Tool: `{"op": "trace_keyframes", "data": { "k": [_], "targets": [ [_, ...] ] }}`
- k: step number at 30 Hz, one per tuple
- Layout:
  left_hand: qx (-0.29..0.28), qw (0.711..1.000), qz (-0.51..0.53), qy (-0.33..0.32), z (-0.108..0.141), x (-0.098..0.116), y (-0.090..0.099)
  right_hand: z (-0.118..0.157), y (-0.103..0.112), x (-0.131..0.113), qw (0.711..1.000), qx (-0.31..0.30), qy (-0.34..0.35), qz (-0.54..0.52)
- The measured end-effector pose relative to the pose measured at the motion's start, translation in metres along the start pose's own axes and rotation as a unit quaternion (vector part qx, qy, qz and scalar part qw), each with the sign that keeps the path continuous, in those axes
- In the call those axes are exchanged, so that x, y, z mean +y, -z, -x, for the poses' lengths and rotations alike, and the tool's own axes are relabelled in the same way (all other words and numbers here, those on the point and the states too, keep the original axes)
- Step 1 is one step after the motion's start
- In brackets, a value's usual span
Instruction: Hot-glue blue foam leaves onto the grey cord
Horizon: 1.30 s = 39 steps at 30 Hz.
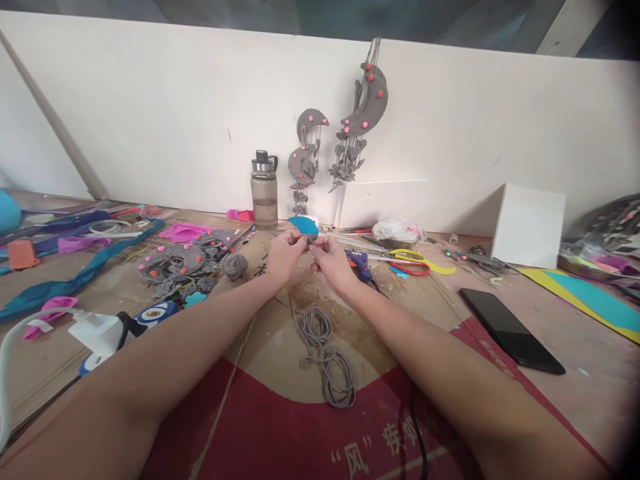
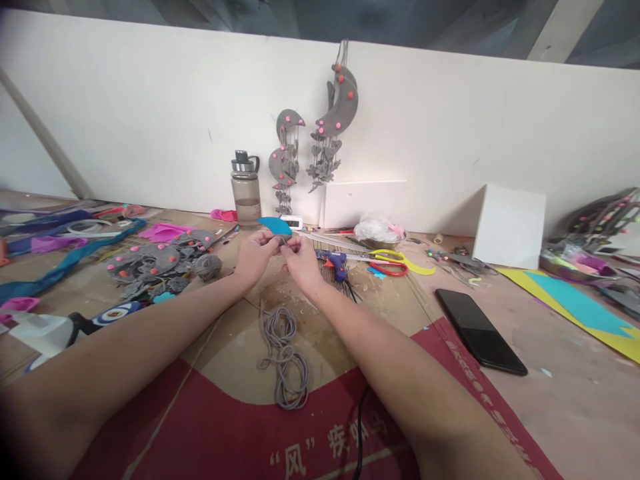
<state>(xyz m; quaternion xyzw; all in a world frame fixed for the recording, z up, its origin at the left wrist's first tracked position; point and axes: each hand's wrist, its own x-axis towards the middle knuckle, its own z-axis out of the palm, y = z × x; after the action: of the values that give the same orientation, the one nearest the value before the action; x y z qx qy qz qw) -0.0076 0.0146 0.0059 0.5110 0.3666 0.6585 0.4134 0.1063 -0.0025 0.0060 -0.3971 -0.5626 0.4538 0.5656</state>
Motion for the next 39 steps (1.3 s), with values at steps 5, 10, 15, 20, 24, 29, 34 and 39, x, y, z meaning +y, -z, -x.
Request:
{"op": "trace_keyframes", "data": {
  "k": [5,10,15,20,24,29,34,39],
  "targets": [
    [-0.006,0.994,0.095,0.044,0.003,0.000,-0.006,-0.003,0.015,0.002,0.988,0.041,0.081,0.123],
    [-0.007,0.989,0.127,0.076,0.007,0.002,-0.009,-0.008,0.021,0.005,0.978,0.090,0.121,0.143],
    [-0.006,0.987,0.136,0.090,0.008,0.002,-0.011,-0.012,0.024,0.009,0.972,0.116,0.141,0.147],
    [-0.009,0.984,0.150,0.094,0.009,0.003,-0.010,-0.010,0.025,0.006,0.969,0.121,0.155,0.151],
    [-0.016,0.981,0.162,0.104,0.010,0.004,-0.010,-0.010,0.026,0.006,0.969,0.121,0.150,0.152],
    [-0.023,0.980,0.168,0.108,0.010,0.004,-0.010,-0.011,0.026,0.007,0.973,0.116,0.142,0.137],
    [-0.028,0.978,0.174,0.108,0.010,0.003,-0.009,-0.013,0.026,0.007,0.978,0.110,0.127,0.121],
    [-0.038,0.977,0.174,0.114,0.010,0.004,-0.008,-0.014,0.026,0.007,0.983,0.110,0.110,0.095]
  ]
}}
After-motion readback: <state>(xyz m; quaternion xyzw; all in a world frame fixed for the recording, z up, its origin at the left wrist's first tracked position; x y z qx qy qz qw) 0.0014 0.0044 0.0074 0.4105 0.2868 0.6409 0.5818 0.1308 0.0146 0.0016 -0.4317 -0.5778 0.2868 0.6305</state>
